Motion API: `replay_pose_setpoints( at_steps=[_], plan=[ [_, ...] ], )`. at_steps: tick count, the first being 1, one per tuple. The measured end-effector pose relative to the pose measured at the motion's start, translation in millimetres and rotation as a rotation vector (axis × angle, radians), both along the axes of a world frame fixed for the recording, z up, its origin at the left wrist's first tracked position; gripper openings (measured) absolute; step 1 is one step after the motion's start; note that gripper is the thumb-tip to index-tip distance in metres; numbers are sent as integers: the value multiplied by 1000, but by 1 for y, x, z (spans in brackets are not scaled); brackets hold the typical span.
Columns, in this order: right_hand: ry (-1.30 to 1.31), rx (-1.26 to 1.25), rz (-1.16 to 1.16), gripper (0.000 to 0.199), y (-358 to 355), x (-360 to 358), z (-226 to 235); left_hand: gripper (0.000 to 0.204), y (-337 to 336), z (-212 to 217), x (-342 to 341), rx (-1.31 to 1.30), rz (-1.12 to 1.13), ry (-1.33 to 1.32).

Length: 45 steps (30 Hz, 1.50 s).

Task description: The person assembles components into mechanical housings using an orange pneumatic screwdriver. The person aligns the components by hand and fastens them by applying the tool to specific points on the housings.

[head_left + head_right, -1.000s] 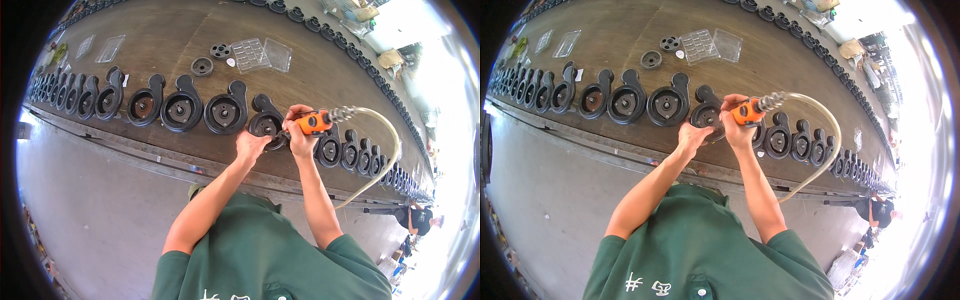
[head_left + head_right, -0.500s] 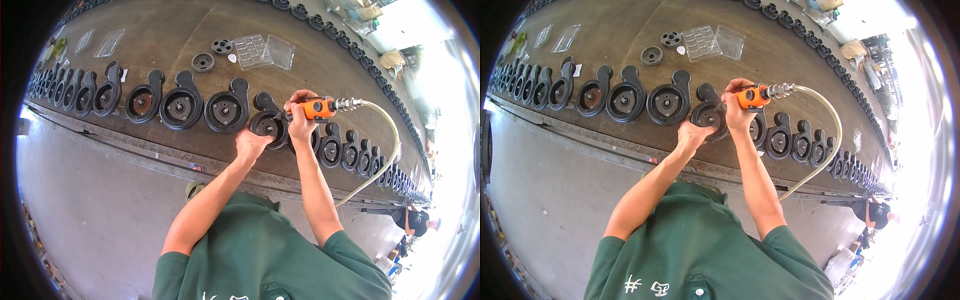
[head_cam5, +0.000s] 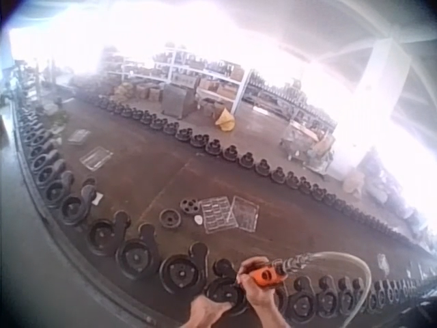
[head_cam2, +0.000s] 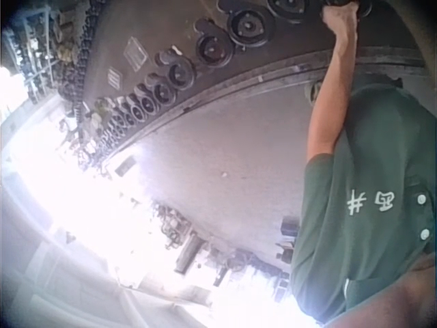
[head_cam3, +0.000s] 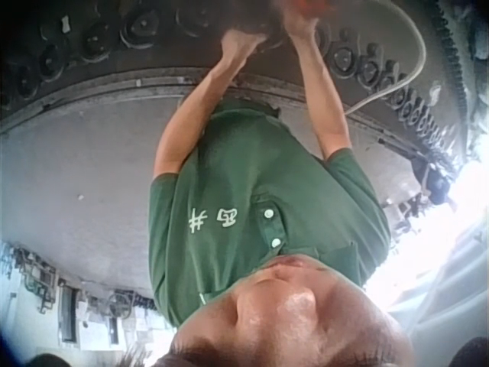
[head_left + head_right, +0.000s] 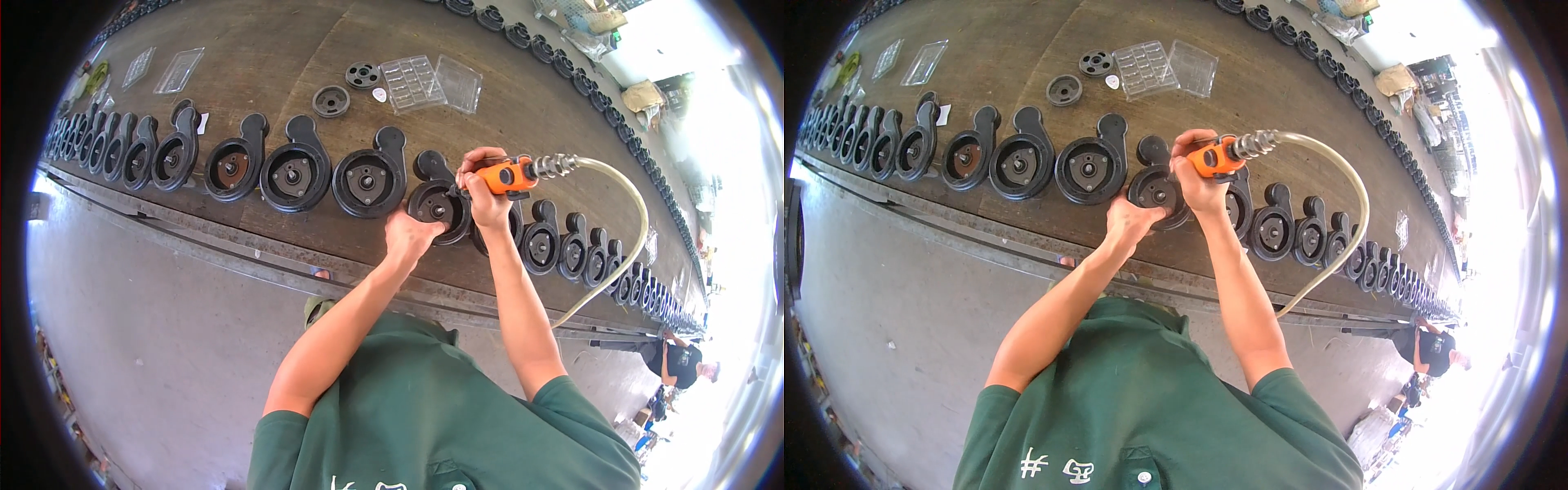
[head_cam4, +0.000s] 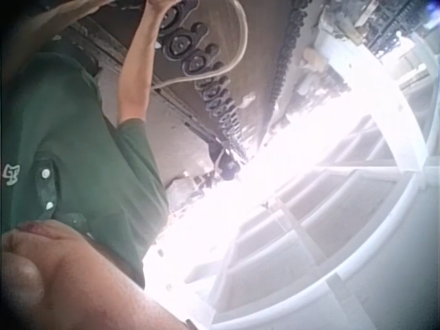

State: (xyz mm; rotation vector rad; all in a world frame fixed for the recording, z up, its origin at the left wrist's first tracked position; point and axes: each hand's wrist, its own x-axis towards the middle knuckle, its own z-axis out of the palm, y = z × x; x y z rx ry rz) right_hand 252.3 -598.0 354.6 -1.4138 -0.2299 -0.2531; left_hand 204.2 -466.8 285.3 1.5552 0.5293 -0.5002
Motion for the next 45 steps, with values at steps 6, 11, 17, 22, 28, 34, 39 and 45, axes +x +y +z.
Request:
replay_pose_setpoints(
  at_steps=[6,11,17,22,28,34,39,45],
  plan=[
    [-14,26,32,24,1,6,-6,68,-3,0,-1,-6,-2,-13],
    [-49,-1,-144,28,10,6,8,49,-6,-4,5,-53,-55,52],
    [-227,113,-171,30,0,-36,82,72,2,4,-24,220,-29,-281],
    [-305,180,-422,30,-73,-93,87,53,-33,88,-59,628,-494,-1090],
    [-255,399,-605,29,-110,-131,63,48,-81,74,1,882,-967,-1088],
    [-212,454,-630,30,-122,-141,52,50,-85,69,15,825,-1025,-1120],
    [-189,481,-616,31,-128,-134,46,43,-86,72,2,829,-949,-1094],
    [-140,503,-568,30,-130,-114,43,53,-94,77,10,890,-1016,-1038]
  ],
)
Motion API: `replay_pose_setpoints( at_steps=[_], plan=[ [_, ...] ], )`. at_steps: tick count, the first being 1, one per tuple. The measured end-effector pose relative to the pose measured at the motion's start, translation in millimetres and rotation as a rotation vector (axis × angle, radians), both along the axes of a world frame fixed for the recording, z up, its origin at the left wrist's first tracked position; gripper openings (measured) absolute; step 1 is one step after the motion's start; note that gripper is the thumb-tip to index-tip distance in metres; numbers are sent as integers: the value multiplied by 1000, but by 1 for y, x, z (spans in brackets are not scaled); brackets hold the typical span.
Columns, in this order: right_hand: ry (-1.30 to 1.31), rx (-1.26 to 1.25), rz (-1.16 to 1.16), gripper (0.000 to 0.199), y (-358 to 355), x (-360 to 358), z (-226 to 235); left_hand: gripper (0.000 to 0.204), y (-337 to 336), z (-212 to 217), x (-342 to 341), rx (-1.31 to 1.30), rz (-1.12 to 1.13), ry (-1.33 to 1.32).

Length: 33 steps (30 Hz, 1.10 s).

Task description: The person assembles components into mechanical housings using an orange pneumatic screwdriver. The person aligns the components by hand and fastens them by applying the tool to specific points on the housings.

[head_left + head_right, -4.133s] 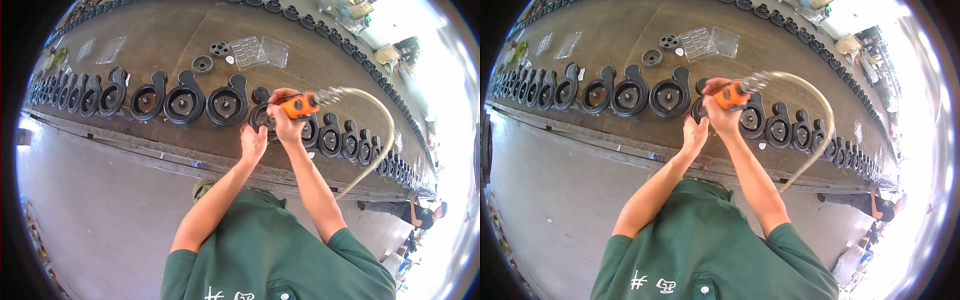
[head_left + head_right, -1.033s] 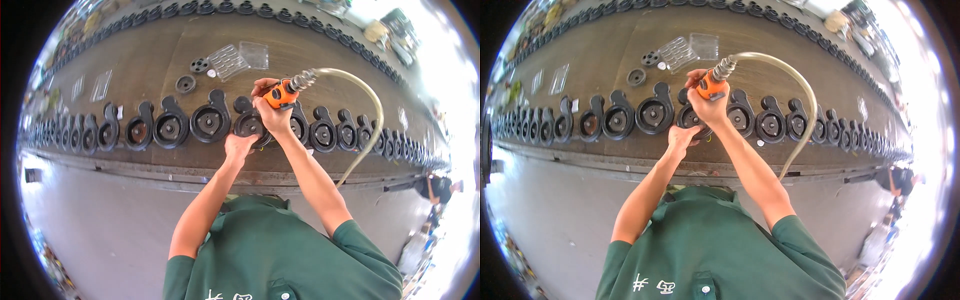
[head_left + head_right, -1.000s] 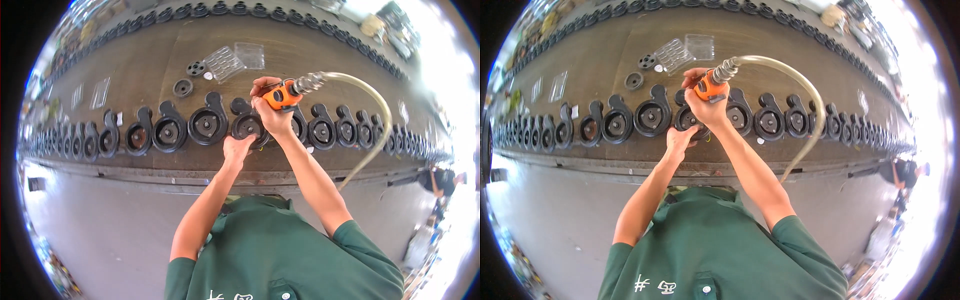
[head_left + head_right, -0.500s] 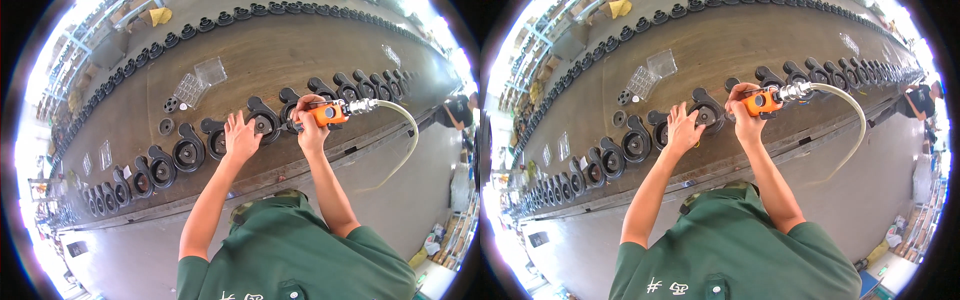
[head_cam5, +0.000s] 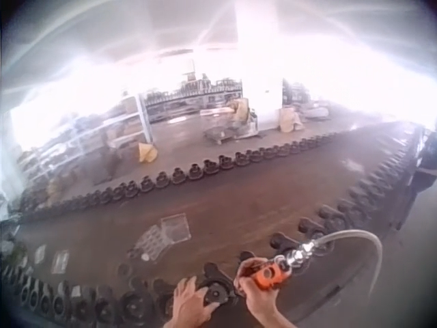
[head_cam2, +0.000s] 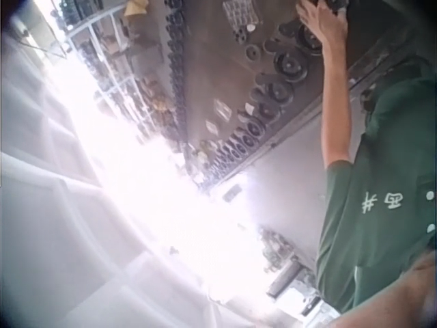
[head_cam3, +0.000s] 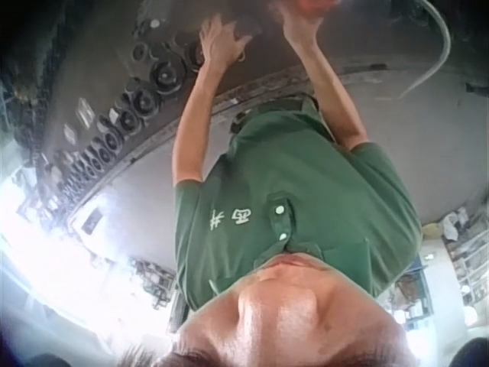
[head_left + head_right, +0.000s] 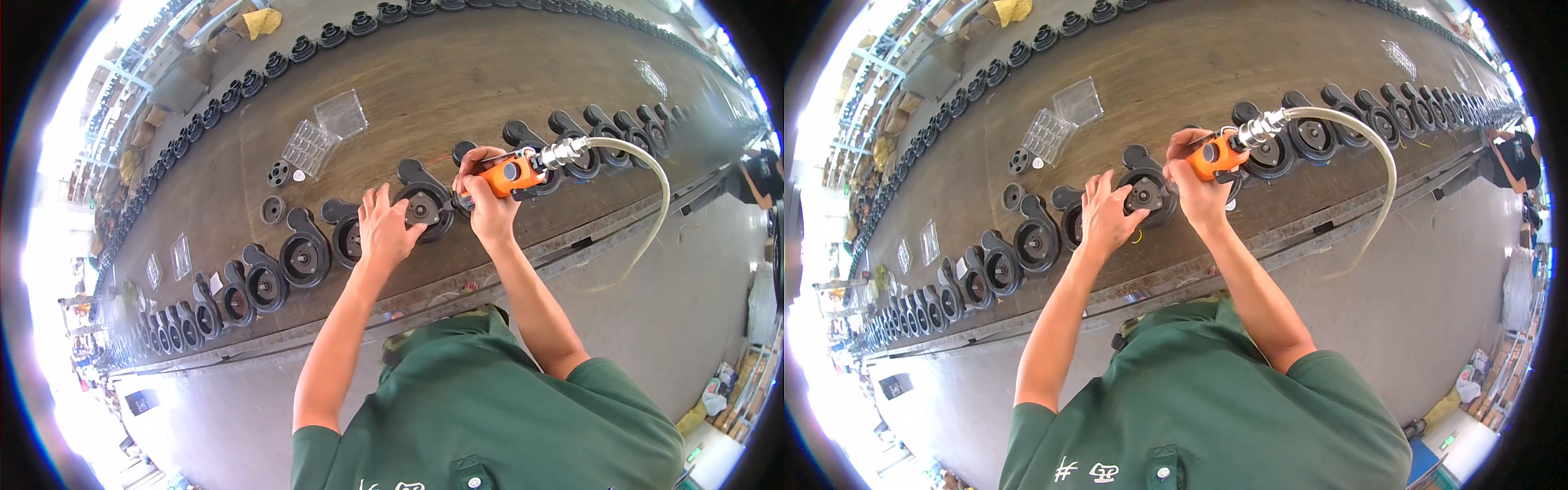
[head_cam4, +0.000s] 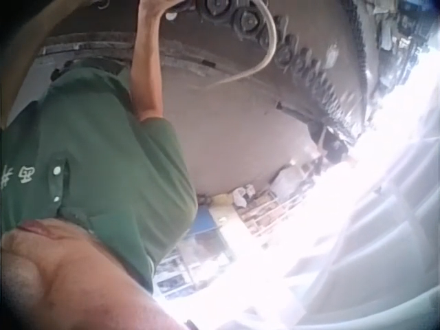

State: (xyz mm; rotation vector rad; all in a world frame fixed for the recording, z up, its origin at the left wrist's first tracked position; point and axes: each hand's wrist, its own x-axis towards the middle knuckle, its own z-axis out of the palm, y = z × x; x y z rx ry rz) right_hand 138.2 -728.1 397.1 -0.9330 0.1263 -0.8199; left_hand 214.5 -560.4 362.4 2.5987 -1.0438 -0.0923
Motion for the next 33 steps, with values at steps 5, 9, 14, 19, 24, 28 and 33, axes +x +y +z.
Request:
replay_pose_setpoints(
  at_steps=[5,9,14,19,24,28,33],
  plan=[
    [65,-17,40,27,4,20,-8,60,-5,3,16,70,-2,48],
    [75,-67,71,27,9,32,-22,64,-12,14,24,183,-1,124],
    [127,-130,43,27,12,37,-30,57,-17,13,30,281,-47,108],
    [183,-206,35,26,11,39,-38,45,-24,8,25,347,-43,80],
    [186,-221,38,25,13,43,-40,35,-22,2,25,372,-56,45],
    [118,-200,29,23,9,55,-30,31,-22,-2,27,348,-57,36],
    [96,-225,36,24,7,68,-27,29,-21,1,27,338,-49,48]
  ],
)
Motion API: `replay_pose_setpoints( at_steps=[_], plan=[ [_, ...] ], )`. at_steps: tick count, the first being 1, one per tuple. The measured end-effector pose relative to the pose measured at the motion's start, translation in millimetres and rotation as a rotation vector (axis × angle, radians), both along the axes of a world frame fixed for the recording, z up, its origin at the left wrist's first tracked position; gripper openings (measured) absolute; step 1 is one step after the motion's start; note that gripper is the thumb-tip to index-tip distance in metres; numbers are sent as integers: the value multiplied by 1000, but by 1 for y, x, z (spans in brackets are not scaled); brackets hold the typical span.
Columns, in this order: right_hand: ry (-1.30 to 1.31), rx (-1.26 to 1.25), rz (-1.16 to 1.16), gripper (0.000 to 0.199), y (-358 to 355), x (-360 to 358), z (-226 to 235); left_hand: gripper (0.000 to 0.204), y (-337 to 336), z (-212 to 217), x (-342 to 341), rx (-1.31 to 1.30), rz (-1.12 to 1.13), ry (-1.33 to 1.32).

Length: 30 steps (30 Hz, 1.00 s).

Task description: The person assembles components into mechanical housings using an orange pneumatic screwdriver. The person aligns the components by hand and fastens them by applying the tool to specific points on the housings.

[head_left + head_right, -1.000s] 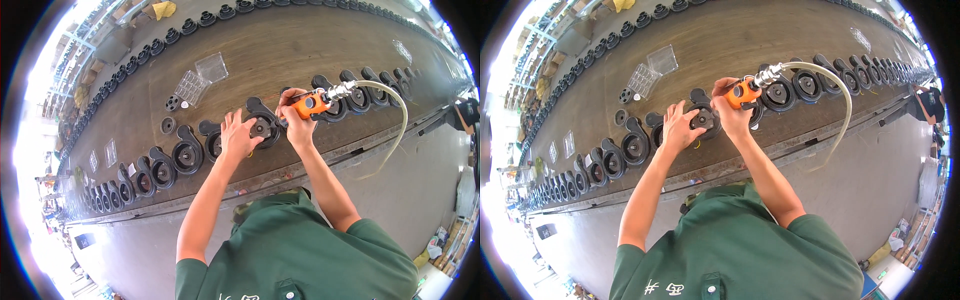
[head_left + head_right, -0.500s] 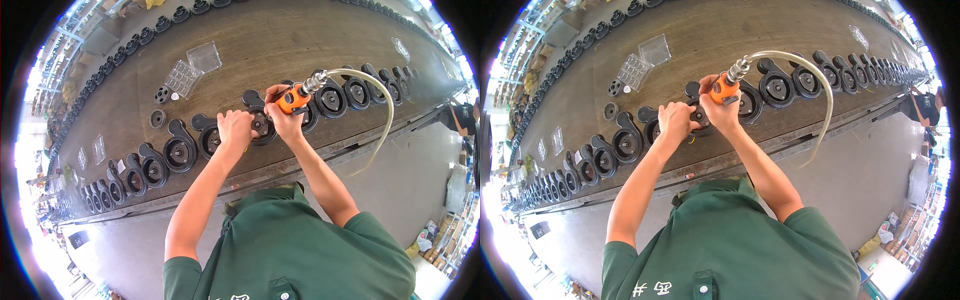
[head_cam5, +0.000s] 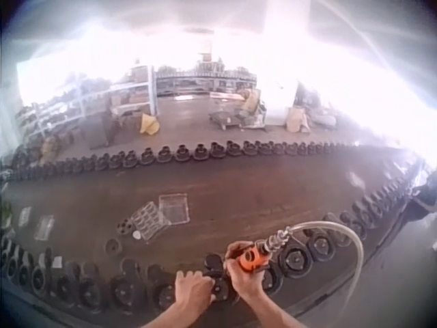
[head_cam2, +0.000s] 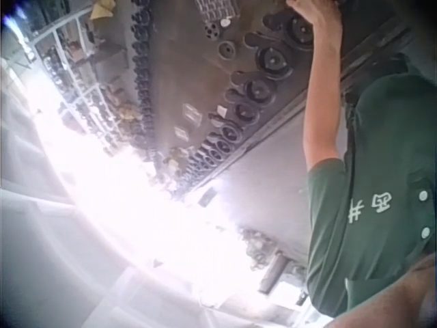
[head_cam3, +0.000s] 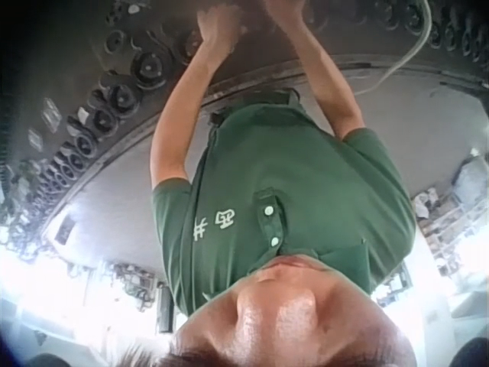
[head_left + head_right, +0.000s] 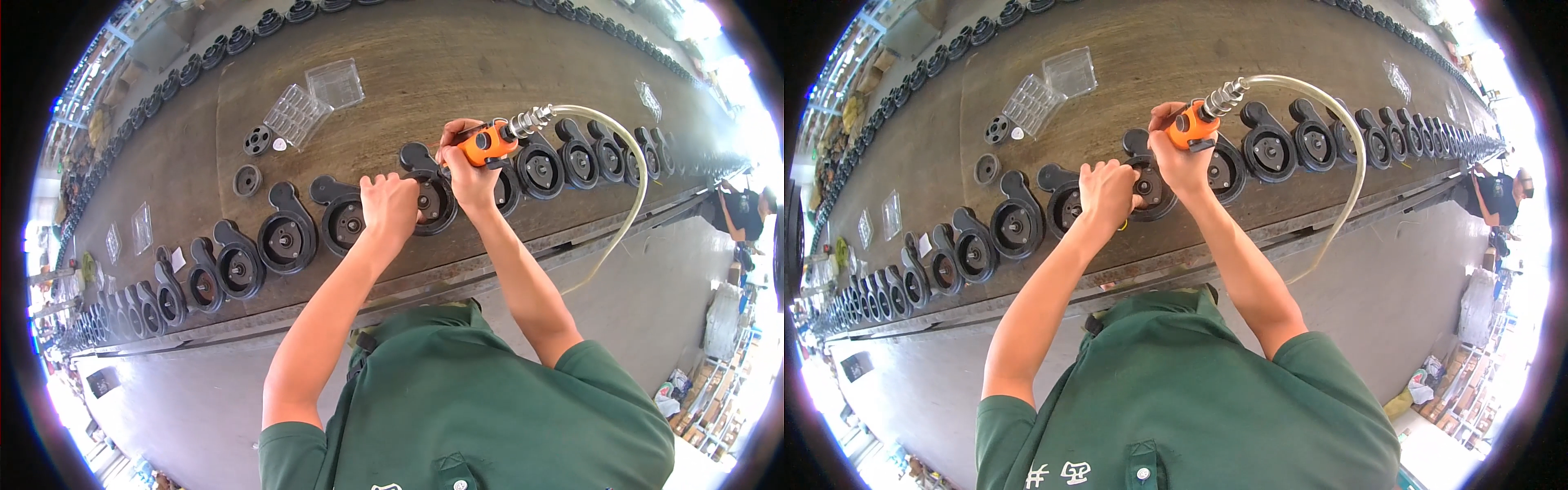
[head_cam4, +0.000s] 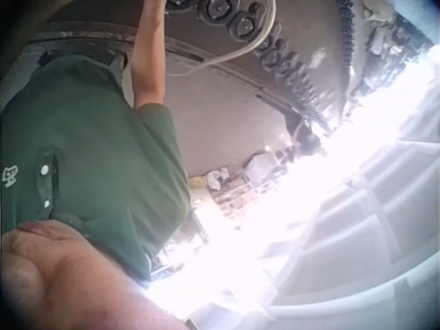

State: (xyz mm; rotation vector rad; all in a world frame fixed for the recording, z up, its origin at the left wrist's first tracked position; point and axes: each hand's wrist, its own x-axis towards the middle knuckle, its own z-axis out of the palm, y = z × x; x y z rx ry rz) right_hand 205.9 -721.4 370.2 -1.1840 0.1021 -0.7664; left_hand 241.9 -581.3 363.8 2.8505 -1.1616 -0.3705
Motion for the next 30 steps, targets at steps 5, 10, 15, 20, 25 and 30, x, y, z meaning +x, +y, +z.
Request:
replay_pose_setpoints(
  at_steps=[5,10,15,20,25,30],
  plan=[
    [42,-9,2,22,1,2,-4,29,2,-4,0,-36,24,-5],
    [19,-39,25,21,-1,1,-6,30,3,-2,0,-28,27,17],
    [70,-64,47,19,3,0,-4,31,5,-5,-1,-49,21,-7],
    [80,-186,53,21,11,8,-8,32,6,-8,-3,-83,19,-35],
    [99,-198,77,17,10,11,-7,34,6,-10,-5,-83,29,-54],
    [102,-213,65,13,11,16,-8,34,4,-7,-6,-81,32,-72]
  ],
)
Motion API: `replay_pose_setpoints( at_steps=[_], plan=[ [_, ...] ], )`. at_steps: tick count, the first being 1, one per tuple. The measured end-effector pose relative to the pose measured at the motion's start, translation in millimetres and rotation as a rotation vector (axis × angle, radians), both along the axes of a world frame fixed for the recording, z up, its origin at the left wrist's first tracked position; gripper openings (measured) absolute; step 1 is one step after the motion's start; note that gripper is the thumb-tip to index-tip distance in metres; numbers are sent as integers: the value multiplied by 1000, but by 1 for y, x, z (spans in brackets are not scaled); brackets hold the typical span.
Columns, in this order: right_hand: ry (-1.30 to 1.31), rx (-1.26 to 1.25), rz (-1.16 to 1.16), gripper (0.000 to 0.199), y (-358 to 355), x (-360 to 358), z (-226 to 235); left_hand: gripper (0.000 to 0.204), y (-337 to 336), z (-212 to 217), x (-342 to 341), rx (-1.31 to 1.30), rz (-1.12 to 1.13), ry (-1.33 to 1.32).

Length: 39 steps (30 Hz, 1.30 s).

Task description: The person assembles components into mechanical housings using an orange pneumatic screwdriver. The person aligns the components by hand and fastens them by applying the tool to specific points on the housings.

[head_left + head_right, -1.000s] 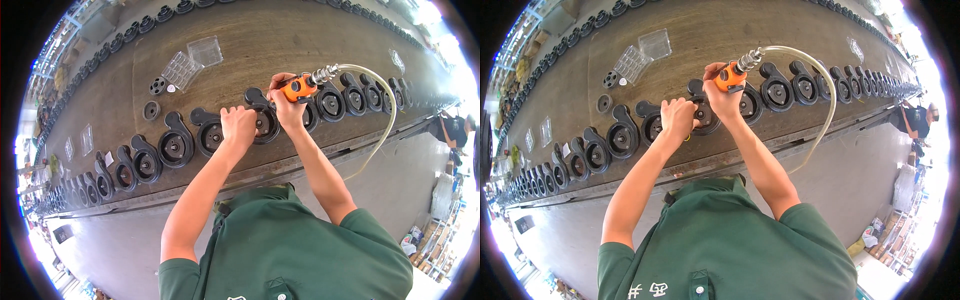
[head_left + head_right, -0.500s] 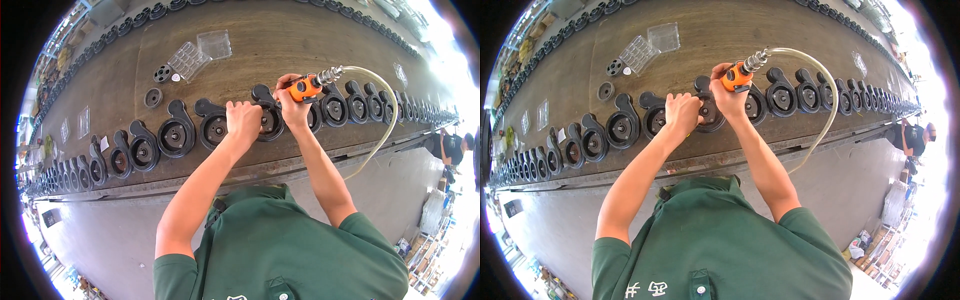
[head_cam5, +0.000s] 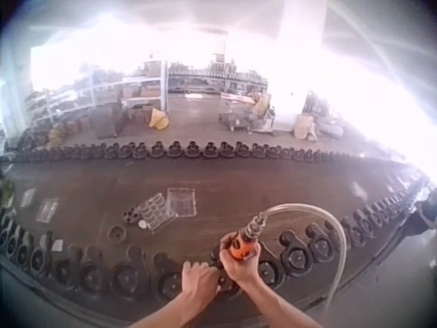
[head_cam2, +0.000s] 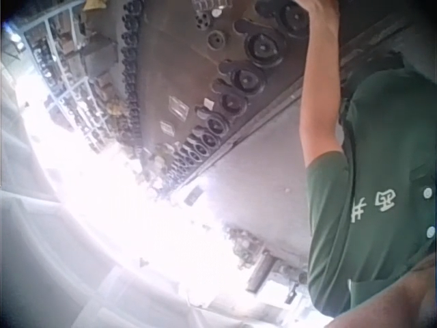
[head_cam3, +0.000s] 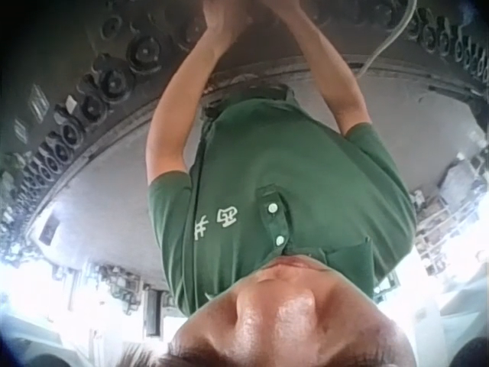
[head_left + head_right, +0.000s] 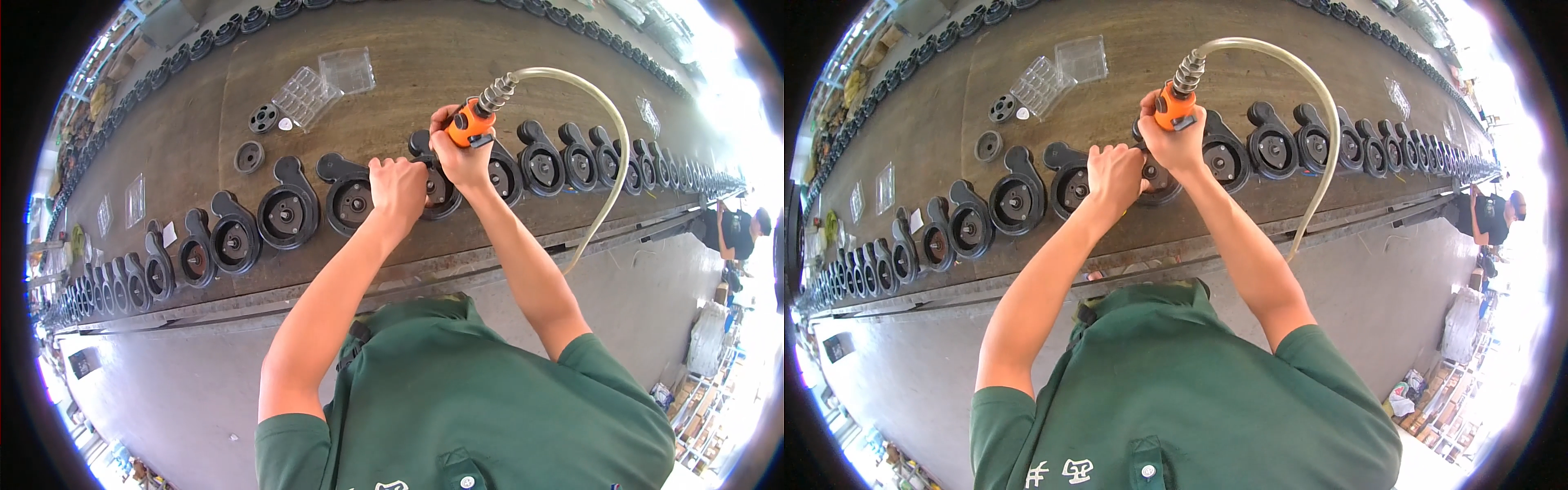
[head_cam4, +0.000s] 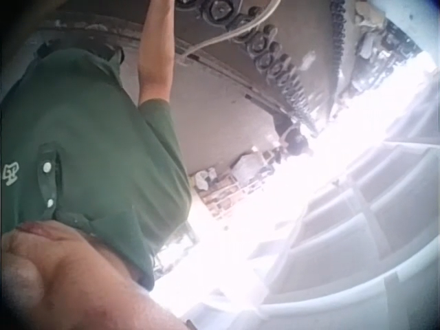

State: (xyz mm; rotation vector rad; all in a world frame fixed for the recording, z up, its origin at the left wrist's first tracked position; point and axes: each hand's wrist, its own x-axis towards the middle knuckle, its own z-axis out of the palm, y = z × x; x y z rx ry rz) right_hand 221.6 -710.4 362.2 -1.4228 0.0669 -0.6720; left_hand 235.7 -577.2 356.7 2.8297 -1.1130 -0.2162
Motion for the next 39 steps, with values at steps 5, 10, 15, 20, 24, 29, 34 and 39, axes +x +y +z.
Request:
replay_pose_setpoints(
  at_steps=[5,10,15,20,24,29,34,39],
  plan=[
    [58,-26,-14,12,1,-2,3,31,-1,3,1,10,-3,24],
    [6,-91,-27,15,-3,-3,-3,27,-4,2,6,57,-19,1],
    [-6,-20,-41,12,-3,-5,-3,27,-4,3,2,66,-14,-25],
    [-16,-7,-29,11,-2,-8,-3,26,-7,4,1,105,3,-4],
    [-47,-32,-23,12,-4,-9,-7,26,-9,10,-2,91,7,8],
    [-107,53,-35,19,7,-13,9,31,-7,2,0,93,24,-84],
    [-30,127,0,24,9,-51,21,31,-6,-5,-5,59,25,-155],
    [-15,86,-27,24,10,-68,9,29,-7,-7,-6,50,40,-159]
  ],
)
